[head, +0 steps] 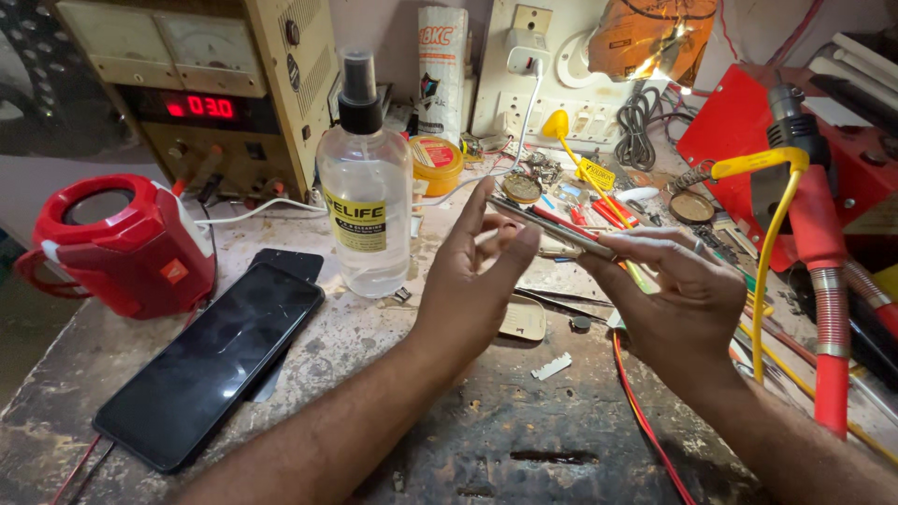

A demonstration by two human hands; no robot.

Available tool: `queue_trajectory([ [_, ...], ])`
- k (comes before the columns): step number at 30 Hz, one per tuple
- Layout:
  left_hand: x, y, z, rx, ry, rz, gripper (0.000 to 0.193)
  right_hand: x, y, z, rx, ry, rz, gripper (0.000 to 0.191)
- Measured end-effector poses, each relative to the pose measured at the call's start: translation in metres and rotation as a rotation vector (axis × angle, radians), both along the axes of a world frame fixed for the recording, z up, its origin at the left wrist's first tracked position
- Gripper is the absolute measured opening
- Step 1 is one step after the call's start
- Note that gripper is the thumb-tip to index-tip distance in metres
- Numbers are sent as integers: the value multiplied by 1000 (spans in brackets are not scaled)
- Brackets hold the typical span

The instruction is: The person cleans a mobile phone motherboard with a cloth, then reassembles the phone by inserting the motherboard into the casing, attaching the battery, and closing the back cover. The phone is powered on to confirm functionality.

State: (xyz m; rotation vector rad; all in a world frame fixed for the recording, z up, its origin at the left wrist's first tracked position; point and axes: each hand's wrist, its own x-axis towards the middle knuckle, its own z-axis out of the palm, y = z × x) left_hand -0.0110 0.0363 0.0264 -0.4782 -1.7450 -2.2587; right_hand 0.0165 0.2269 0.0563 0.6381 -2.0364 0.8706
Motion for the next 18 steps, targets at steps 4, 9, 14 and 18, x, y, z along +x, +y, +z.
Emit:
queue_trajectory([
  [4,-2,-4,-6,131,-30,-46,77,1,-4,-5,-127,-119,149,22],
  [9,4,-5,2,131,44,-22,77,-4,-6,-4,-337,-403,6,18],
  [14,12,-10,11,-95,126,182,74,-13,-1,-6,-438,-544,67,23],
  [18,13,-11,15,-128,112,250,74,-17,2,-12,-548,-618,247,26],
])
